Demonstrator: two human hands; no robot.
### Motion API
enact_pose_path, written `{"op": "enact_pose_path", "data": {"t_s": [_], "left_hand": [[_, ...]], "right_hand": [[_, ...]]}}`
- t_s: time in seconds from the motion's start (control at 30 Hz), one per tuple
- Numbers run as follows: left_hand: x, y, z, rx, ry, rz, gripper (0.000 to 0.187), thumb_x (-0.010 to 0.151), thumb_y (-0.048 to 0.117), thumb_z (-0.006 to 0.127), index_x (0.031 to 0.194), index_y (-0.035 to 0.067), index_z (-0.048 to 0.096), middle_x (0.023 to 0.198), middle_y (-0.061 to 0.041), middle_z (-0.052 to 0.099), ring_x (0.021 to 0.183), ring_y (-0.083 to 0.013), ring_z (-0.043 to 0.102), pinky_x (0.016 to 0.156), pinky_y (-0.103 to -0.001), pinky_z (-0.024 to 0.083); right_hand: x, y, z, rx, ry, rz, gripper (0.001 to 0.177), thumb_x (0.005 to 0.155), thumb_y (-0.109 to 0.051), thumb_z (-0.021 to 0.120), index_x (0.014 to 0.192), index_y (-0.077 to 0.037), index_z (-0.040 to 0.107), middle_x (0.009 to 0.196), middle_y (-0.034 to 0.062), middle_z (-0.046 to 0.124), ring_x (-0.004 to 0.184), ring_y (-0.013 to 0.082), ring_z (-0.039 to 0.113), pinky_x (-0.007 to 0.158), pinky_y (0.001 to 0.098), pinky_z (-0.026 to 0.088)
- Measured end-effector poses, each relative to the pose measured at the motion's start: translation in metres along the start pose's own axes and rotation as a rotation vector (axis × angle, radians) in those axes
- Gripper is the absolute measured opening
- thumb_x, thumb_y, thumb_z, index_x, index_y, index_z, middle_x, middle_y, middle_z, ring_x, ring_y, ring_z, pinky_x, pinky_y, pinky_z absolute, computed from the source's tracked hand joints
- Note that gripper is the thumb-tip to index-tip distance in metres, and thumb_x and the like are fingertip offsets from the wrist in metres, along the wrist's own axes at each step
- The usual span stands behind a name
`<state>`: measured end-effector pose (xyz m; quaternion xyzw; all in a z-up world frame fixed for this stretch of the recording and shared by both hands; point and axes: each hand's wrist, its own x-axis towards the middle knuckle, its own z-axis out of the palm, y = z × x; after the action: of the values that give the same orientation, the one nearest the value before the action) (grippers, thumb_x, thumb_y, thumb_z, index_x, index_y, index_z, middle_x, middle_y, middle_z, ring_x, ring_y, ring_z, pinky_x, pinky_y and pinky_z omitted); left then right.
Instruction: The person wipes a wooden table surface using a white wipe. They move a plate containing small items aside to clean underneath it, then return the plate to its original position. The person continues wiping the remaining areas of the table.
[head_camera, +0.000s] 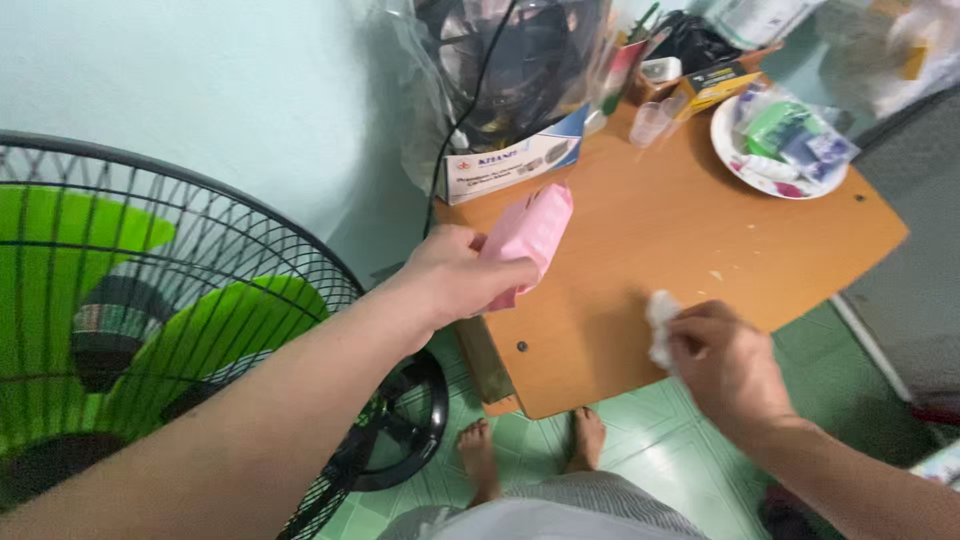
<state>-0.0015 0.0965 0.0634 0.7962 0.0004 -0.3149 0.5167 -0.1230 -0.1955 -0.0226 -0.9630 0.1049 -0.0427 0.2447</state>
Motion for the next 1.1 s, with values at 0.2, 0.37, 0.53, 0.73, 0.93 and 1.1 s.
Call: {"op": "enact_pose_path", "data": {"t_s": [0.2,0.37,0.53,0.73,0.93,1.1], "left_hand": [[-0.007,-0.011,0.022,0.014,-0.028,0.009,0.053,0.063,0.036,0.078,0.101,0.000,0.075,0.085,-0.009,0.080,0.074,-0.0134,0.076,0.069,-0.027,0.059],[-0.015,-0.010,0.033,0.045,0.036,0.054,0.054,0.062,0.038,0.081,0.102,0.002,0.074,0.085,-0.006,0.078,0.075,-0.0113,0.075,0.068,-0.027,0.058],[-0.027,-0.008,0.036,-0.164,0.136,0.086,0.054,0.062,0.040,0.077,0.101,0.003,0.073,0.078,-0.006,0.079,0.069,-0.0133,0.076,0.060,-0.029,0.058],[-0.044,-0.020,0.038,-0.020,0.353,0.006,0.057,0.072,0.044,0.076,0.104,-0.002,0.069,0.085,-0.012,0.075,0.076,-0.0221,0.075,0.068,-0.034,0.059],[-0.076,-0.048,0.040,-0.128,0.282,-0.083,0.055,0.069,0.041,0.069,0.101,-0.004,0.071,0.083,-0.013,0.082,0.077,-0.0217,0.080,0.072,-0.034,0.062],[-0.084,-0.052,0.042,-0.122,0.313,-0.184,0.058,0.070,0.042,0.072,0.109,-0.001,0.068,0.088,-0.011,0.081,0.079,-0.0188,0.079,0.074,-0.034,0.060]], "right_hand": [[-0.003,-0.015,0.016,-0.099,0.077,0.068,0.012,0.089,-0.011,0.070,0.093,-0.003,0.079,0.110,0.0140,0.074,0.089,0.0304,0.076,0.081,0.0387,0.061],[-0.014,-0.060,0.056,0.199,-0.172,-0.471,0.017,0.078,-0.010,0.075,0.093,-0.003,0.076,0.098,0.0153,0.072,0.080,0.0340,0.073,0.072,0.0424,0.058],[0.055,-0.068,0.062,0.126,0.153,-0.084,0.017,0.082,-0.015,0.075,0.093,-0.002,0.075,0.094,0.0180,0.072,0.083,0.0354,0.074,0.075,0.0447,0.058],[0.122,-0.091,0.092,0.010,-0.146,-0.379,0.036,0.072,-0.023,0.085,0.099,-0.003,0.070,0.097,0.0200,0.071,0.088,0.0397,0.071,0.072,0.0474,0.057],[0.150,-0.143,0.135,0.202,-0.001,-0.816,0.019,0.078,-0.008,0.071,0.096,-0.004,0.076,0.108,0.0157,0.074,0.095,0.0330,0.073,0.086,0.0399,0.060],[0.149,-0.132,0.144,0.216,-0.046,-0.862,0.018,0.085,-0.005,0.070,0.101,-0.002,0.078,0.113,0.0145,0.072,0.097,0.0351,0.071,0.084,0.0407,0.056]]}}
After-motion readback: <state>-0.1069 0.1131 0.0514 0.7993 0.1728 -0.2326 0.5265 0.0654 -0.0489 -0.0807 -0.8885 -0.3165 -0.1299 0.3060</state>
